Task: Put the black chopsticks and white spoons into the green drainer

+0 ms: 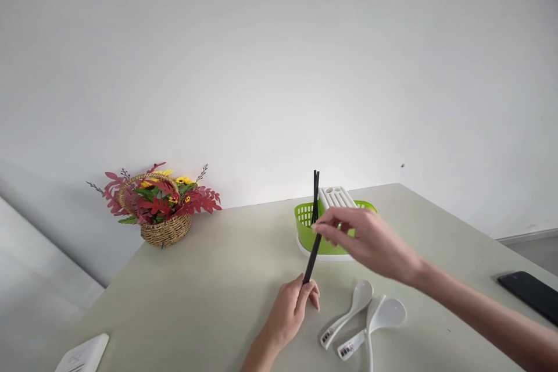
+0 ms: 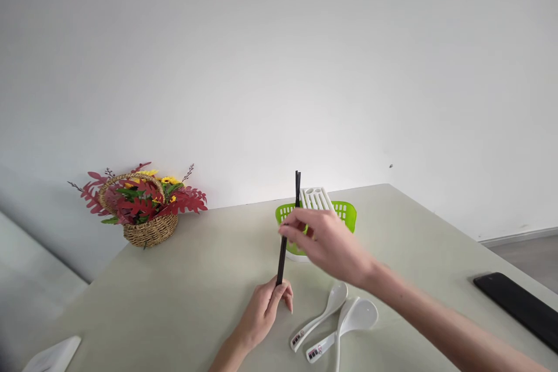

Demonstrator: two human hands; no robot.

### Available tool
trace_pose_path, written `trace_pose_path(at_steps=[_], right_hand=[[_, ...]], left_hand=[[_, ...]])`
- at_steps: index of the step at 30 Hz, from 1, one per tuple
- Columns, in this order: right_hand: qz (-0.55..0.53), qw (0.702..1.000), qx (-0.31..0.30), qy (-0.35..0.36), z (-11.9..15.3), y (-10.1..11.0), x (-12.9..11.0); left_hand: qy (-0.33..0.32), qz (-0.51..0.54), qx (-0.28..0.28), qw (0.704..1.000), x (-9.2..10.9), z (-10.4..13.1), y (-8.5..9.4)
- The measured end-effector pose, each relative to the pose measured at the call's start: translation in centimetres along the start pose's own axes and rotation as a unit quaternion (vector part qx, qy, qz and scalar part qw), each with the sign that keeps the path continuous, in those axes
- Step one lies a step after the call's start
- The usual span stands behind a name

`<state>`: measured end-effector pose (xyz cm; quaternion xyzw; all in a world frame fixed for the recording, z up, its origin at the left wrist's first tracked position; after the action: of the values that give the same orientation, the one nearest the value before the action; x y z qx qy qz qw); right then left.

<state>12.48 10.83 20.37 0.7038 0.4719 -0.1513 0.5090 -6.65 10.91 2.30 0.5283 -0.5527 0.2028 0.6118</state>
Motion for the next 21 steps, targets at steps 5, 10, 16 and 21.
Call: trace_pose_path(at_steps=[5, 10, 16, 21], right_hand=[[-0.042, 0.993, 0.106, -0.012, -2.2, 6.4, -0.5], [-0.02, 0.975, 0.221, -0.013, -4.9, 10.3, -0.2], [0.07, 0.986, 0.153, -0.017, -9.0, 7.2, 3.6], [0.111, 0.991, 0.041, -0.063, -11.1, 2.8, 7.2]], left_hand=[[0.026, -0.002, 0.01, 1.0, -0.5, -0.1, -0.1], [0.046, -0.02, 0.005, 0.999, -0.4, -0.3, 0.0], [0.05, -0.012, 0.01, 0.999, -0.6, -0.2, -0.1], [0.058, -0.001, 0.013, 0.998, -0.8, -0.2, -0.1]])
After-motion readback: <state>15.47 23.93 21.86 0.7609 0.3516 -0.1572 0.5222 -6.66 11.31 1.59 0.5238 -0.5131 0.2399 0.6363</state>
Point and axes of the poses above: each hand's wrist, its own z-axis away from the middle knuckle, its own y-axis out of the back of the hand, x = y × z, the point moved 3 cm from there along -z, towards the middle knuckle, and after that the axes turned 2 degrees about x, right-handed, at the moved point
